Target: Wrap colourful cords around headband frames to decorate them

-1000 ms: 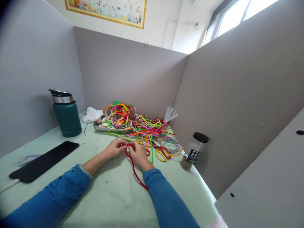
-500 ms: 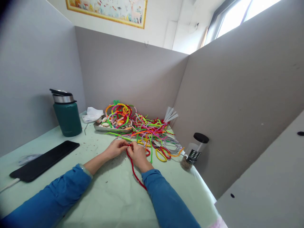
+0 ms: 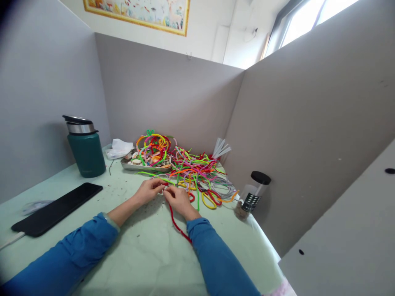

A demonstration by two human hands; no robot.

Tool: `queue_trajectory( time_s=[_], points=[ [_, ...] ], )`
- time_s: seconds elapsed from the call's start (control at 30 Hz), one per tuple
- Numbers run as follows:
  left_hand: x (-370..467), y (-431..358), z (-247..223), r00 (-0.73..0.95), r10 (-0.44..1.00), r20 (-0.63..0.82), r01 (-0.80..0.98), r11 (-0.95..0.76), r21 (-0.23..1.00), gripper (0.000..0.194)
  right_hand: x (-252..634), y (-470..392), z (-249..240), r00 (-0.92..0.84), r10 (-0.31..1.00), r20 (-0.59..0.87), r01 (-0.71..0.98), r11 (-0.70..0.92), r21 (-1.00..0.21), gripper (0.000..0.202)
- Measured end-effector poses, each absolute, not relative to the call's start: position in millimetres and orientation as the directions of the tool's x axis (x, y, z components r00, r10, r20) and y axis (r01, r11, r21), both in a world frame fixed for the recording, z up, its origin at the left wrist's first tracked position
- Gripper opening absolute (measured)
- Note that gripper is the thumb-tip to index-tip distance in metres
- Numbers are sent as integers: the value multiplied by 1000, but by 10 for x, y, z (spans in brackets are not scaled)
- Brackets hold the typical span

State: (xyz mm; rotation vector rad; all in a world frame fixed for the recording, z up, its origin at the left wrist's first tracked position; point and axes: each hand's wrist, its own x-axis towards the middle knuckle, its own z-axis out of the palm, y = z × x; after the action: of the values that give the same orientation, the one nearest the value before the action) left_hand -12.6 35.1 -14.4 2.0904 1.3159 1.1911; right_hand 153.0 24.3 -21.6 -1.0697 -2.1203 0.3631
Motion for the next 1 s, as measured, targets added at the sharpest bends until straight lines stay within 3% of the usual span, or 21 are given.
queue_trajectory(
  time_s=[0.17, 0.5, 1.0],
  points=[
    [-128, 340, -124, 164, 868, 469, 535, -478, 697, 25, 1519, 264, -235, -380, 795, 472, 577, 603, -551, 14],
    [-145, 414, -186, 155, 876, 458, 438, -476, 763, 21, 1511, 332, -265, -191, 833, 519, 654, 503, -565, 10],
    [-132, 344, -159, 181, 845, 503, 436, -527, 730, 19, 1494, 369, -288, -158, 831, 534, 701, 475, -531, 11]
  ],
)
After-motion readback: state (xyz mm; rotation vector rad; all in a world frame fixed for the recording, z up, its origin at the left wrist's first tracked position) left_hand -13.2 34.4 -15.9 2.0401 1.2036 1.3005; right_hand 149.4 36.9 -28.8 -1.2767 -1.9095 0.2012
